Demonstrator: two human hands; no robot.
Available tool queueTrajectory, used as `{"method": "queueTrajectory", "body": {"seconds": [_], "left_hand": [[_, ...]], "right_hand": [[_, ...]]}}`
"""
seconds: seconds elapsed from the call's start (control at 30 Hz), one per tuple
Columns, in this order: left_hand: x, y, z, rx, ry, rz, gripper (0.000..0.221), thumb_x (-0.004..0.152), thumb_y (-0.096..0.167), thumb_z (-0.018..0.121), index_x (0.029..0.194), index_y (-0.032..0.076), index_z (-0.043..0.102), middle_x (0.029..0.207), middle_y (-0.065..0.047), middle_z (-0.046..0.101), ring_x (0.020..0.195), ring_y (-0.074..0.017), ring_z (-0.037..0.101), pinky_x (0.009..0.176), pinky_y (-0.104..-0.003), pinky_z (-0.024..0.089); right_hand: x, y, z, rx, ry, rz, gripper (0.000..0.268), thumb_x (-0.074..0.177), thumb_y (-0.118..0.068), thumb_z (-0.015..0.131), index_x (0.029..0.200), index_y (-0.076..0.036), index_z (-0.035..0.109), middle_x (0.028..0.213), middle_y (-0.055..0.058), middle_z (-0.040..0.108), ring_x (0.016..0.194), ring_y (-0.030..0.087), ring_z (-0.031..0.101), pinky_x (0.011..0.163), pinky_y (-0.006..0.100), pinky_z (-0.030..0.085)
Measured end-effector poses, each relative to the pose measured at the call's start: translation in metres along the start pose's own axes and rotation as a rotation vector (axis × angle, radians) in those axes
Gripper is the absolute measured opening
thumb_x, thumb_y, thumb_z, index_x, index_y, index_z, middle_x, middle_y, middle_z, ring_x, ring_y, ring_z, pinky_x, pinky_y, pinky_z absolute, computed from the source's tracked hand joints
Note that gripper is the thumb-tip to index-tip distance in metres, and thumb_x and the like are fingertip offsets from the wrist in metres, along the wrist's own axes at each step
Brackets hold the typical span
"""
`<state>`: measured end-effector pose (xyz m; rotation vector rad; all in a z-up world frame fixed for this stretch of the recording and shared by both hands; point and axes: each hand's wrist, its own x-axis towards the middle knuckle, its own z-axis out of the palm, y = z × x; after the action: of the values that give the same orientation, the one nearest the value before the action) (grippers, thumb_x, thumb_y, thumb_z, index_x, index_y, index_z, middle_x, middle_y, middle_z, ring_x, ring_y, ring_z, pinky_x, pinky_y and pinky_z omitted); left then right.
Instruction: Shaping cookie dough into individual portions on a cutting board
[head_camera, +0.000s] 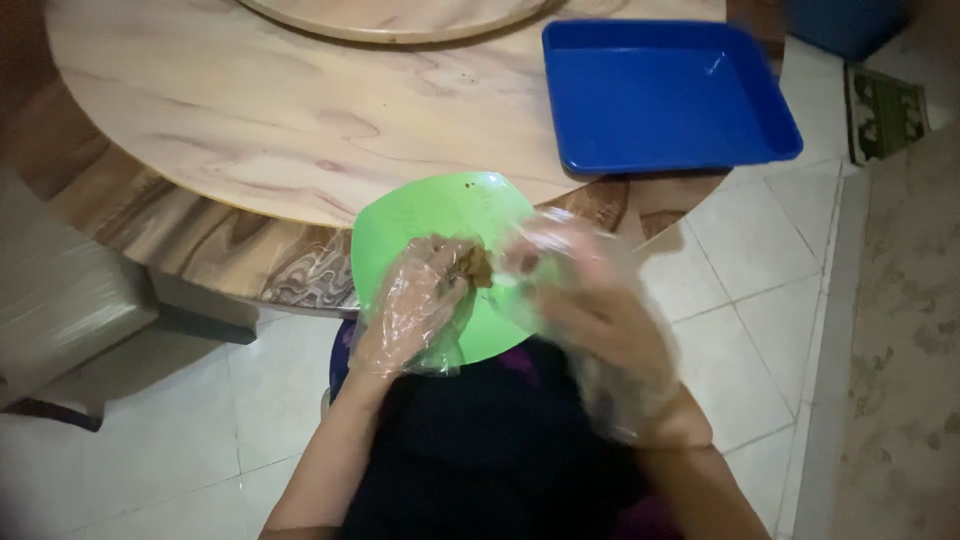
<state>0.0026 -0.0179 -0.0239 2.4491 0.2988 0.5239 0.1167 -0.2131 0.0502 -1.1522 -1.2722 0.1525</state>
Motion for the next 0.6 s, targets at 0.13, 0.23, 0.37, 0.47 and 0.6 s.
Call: {"method": "queueTrajectory", "body": {"seconds": [0.13, 0.23, 0.37, 0.47, 0.6], "left_hand": [[0.003, -0.008, -0.008, -0.193, 0.015, 0.014, 0.026, 0.09, 0.009, 0.065, 0.115, 0.004, 0.071, 0.1, -0.02, 0.071, 0.098, -0.0376, 0.071, 0.075, -0.044, 0.061], [0.004, -0.032, 0.003, -0.288, 0.057, 0.113, 0.023, 0.088, 0.01, 0.064, 0.109, 0.004, 0.072, 0.095, -0.018, 0.073, 0.094, -0.036, 0.072, 0.073, -0.045, 0.062], [0.007, -0.016, -0.002, -0.226, 0.155, 0.101, 0.023, 0.078, -0.008, 0.07, 0.1, 0.0, 0.074, 0.084, -0.019, 0.074, 0.077, -0.0364, 0.074, 0.066, -0.049, 0.062], [0.006, -0.036, 0.008, -0.28, 0.177, 0.077, 0.027, 0.078, -0.008, 0.067, 0.1, 0.007, 0.075, 0.088, -0.011, 0.076, 0.079, -0.0292, 0.074, 0.069, -0.042, 0.063], [0.005, -0.043, 0.009, -0.364, 0.255, 0.091, 0.029, 0.077, -0.013, 0.073, 0.097, 0.009, 0.071, 0.083, -0.014, 0.075, 0.075, -0.0329, 0.075, 0.057, -0.044, 0.059]], "right_hand": [[0.014, 0.082, 0.006, -0.499, -0.456, 0.147, 0.064, 0.088, -0.049, 0.068, 0.145, -0.025, 0.052, 0.128, 0.0, 0.062, 0.114, 0.014, 0.061, 0.09, 0.026, 0.048], [-0.002, 0.119, 0.014, -0.54, -0.554, 0.111, 0.073, 0.093, -0.06, 0.049, 0.155, -0.023, 0.041, 0.138, 0.005, 0.056, 0.119, 0.021, 0.056, 0.08, 0.03, 0.047], [0.012, 0.097, 0.029, -0.538, -0.613, 0.239, 0.06, 0.1, -0.042, 0.05, 0.152, -0.013, 0.044, 0.131, 0.015, 0.058, 0.121, 0.034, 0.054, 0.103, 0.046, 0.045], [0.024, 0.087, 0.031, -0.498, -0.659, 0.364, 0.06, 0.091, -0.023, 0.067, 0.148, -0.013, 0.05, 0.123, 0.016, 0.06, 0.117, 0.034, 0.053, 0.103, 0.047, 0.042], [0.024, 0.108, 0.027, -0.457, -0.622, 0.315, 0.05, 0.092, -0.018, 0.068, 0.14, -0.01, 0.058, 0.112, 0.014, 0.06, 0.11, 0.031, 0.051, 0.095, 0.044, 0.043]]}}
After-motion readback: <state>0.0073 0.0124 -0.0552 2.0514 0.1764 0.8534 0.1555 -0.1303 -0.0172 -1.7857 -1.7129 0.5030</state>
